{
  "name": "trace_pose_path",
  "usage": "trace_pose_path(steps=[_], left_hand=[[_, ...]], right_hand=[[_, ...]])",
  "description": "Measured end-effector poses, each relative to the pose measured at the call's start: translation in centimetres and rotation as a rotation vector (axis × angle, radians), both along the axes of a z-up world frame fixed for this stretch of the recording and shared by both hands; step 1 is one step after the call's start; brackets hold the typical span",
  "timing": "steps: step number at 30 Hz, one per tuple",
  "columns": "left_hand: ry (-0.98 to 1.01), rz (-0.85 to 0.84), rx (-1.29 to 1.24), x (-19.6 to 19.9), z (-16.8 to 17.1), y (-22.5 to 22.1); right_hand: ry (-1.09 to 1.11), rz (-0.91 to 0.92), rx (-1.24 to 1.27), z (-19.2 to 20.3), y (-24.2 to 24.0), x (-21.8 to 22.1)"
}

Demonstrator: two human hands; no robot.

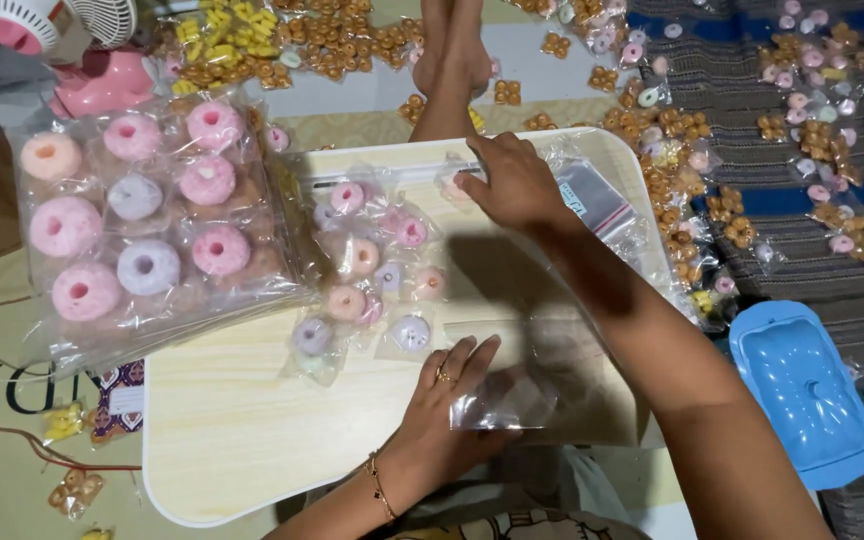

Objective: A person is sitting on the floor, manually packaging small, colorful donut-shaped items into clear plastic bags on a small white tray.

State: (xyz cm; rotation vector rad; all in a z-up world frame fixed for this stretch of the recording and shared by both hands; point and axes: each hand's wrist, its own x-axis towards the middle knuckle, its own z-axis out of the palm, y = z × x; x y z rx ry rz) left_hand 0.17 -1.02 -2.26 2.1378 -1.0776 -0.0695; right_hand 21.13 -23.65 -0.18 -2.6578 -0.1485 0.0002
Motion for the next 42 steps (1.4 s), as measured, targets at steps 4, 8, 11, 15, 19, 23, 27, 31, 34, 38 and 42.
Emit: trace_pose_path(steps=[4,8,11,15,19,23,27,31,34,38,42], left_hand=[[-0.04,0.013,-0.074,-0.5,0.3,0.6],[-0.061,0.014,-0.071,-0.4,0.4,0.3],[-0.119,0.043,0.042,-0.6,-0.6,0.1],[-0.115,0.066,0.06,0.1,1.0,0.0],[-0.115,0.173,-0.021,1.0,2.0,-0.1],[-0.042,0.244,0.057,2.4,2.1,-0.2],[-0.021,0.179,0.205,3.0,2.2,-0.1],[0.16,0.025,0.128,2.9,2.1,-0.1],[0.342,0.068,-0.036,2.5,4.0,-0.4],[0.374,0.236,-0.236,2.6,2.7,0.5],[0.405,0.289,-0.308,2.6,2.0,0.9]], right_hand=[[-0.067,-0.014,0.175,-3.9,-1.6,0.8],[-0.096,-0.026,0.306,-1.2,-0.9,-1.6],[0.031,-0.137,0.625,1.1,-1.9,-4.5],[0.106,-0.133,0.929,5.9,-4.3,-10.3],[0.057,-0.111,1.263,3.1,-9.3,-18.4],[-0.213,0.222,0.74,6.3,-4.6,-24.4],[0.097,0.527,0.939,8.5,-1.1,-25.4],[0.131,0.083,0.616,2.6,0.5,-23.3],[0.125,0.132,0.877,3.0,1.7,-22.1],[0.004,0.079,0.73,1.4,2.4,-22.3],[0.103,-0.13,0.764,1.0,1.6,-22.6]])
